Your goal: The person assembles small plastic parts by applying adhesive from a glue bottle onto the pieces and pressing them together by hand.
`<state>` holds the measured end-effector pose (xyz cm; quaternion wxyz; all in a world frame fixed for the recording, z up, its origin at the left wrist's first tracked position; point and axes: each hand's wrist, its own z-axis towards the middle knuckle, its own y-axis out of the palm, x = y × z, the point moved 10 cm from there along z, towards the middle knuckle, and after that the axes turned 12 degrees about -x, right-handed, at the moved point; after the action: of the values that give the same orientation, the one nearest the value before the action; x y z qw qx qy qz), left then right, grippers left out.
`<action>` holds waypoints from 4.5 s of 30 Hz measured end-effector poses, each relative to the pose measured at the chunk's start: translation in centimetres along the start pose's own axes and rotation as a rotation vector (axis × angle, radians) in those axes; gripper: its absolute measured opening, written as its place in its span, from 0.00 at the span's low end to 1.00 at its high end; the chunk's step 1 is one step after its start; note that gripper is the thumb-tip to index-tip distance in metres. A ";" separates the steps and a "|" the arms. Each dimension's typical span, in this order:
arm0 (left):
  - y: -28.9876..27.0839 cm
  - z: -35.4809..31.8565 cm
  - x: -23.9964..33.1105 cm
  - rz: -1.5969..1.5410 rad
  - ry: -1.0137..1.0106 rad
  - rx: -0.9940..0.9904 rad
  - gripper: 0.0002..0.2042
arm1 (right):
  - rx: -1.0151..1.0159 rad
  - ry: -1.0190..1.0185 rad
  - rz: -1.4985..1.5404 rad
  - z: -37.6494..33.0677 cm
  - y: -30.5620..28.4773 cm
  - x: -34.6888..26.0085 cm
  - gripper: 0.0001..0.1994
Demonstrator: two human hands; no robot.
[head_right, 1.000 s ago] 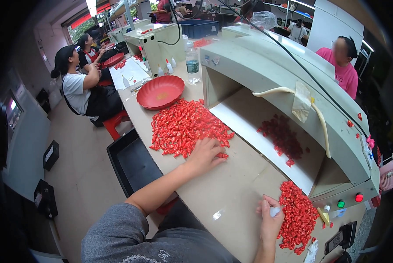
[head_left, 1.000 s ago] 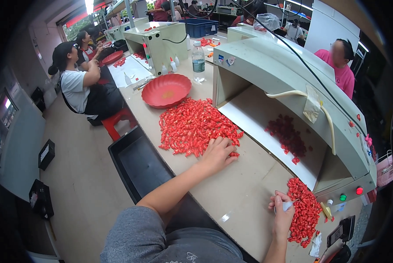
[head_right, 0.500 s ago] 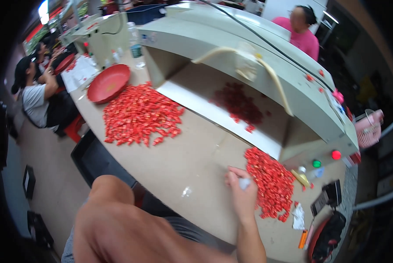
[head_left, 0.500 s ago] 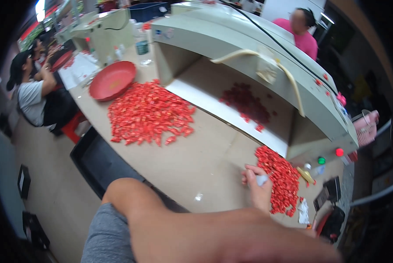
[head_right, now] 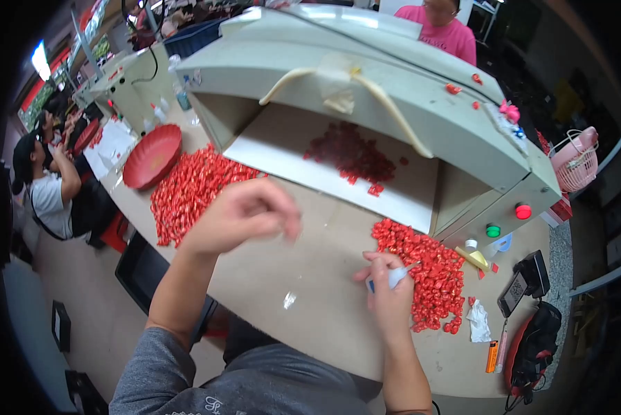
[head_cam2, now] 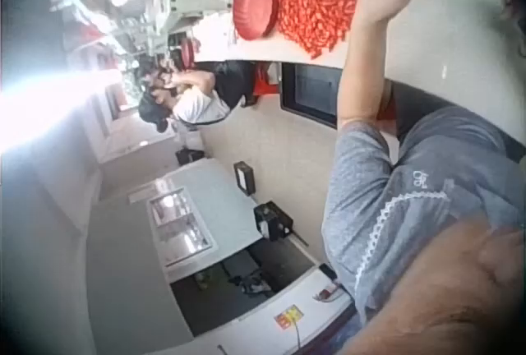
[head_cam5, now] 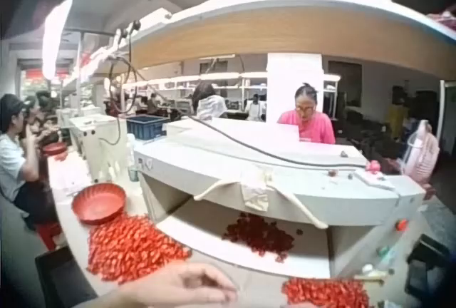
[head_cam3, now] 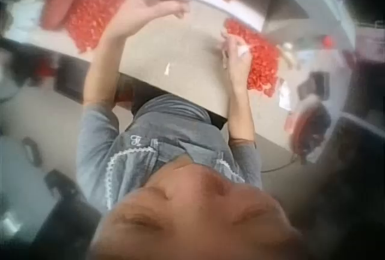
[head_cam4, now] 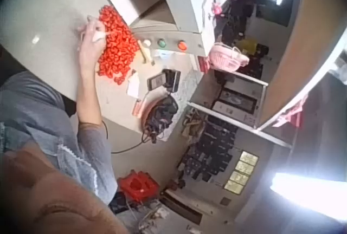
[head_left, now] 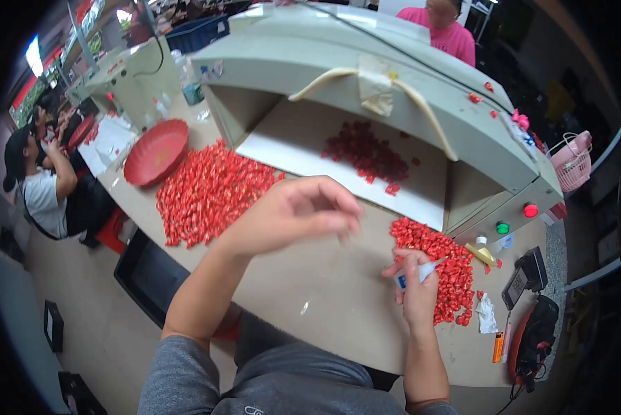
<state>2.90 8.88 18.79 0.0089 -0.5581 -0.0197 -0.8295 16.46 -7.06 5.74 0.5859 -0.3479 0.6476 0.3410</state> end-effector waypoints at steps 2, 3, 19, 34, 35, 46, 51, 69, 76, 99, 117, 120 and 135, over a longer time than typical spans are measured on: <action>-6.6 0.3 -8.6 0.293 -0.325 0.215 0.11 | -0.016 -0.006 -0.029 -0.1 -0.2 0.0 0.15; -9.2 -0.2 -11.0 0.453 -0.481 0.272 0.11 | -0.044 -0.023 -0.034 -0.1 0.1 -0.1 0.13; -12.2 7.7 -19.8 0.963 -0.268 0.351 0.10 | -0.017 -0.074 -0.186 -0.7 1.2 -0.4 0.14; -5.2 3.2 -14.3 0.693 -0.046 0.408 0.11 | 0.009 -0.100 -0.026 -1.5 0.0 -1.1 0.13; -4.2 2.8 -16.5 0.377 -0.105 0.362 0.11 | -0.014 -0.142 -0.024 -1.6 -0.3 -1.2 0.13; 4.5 -3.7 -19.7 -1.086 -0.222 0.332 0.17 | 0.058 -0.272 0.166 0.0 -1.7 -1.2 0.11; 5.7 -3.4 -20.9 -1.089 -0.260 0.329 0.13 | 0.111 -0.311 0.120 -0.7 -3.3 -1.1 0.14; 6.4 -4.1 -21.8 -1.070 -0.439 0.407 0.16 | 0.174 -0.359 -0.166 -1.0 -3.0 -2.4 0.12; 6.8 -3.5 -21.4 -1.181 -0.309 0.289 0.11 | 0.142 -0.358 -0.227 -0.9 -2.5 -2.6 0.12; 7.2 -3.7 -21.8 -1.113 -0.407 0.314 0.11 | 0.125 -0.329 -0.434 -0.7 -1.2 -3.1 0.11; 7.3 -3.6 -21.7 -1.078 -0.431 0.301 0.11 | 0.144 -0.366 -0.435 -0.9 -1.2 -3.6 0.10; 7.2 -3.8 -21.9 -1.114 -0.399 0.304 0.12 | 0.153 -0.363 -0.436 -0.9 -1.3 -3.6 0.11; 7.0 -3.6 -21.7 -1.065 -0.408 0.297 0.09 | 0.179 -0.421 -0.529 -1.2 -1.2 -3.9 0.12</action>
<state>8.00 1.55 -2.50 -0.3349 -0.6123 -0.4146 -0.5840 17.17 -8.53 9.69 0.8028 -0.3730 0.4275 0.1832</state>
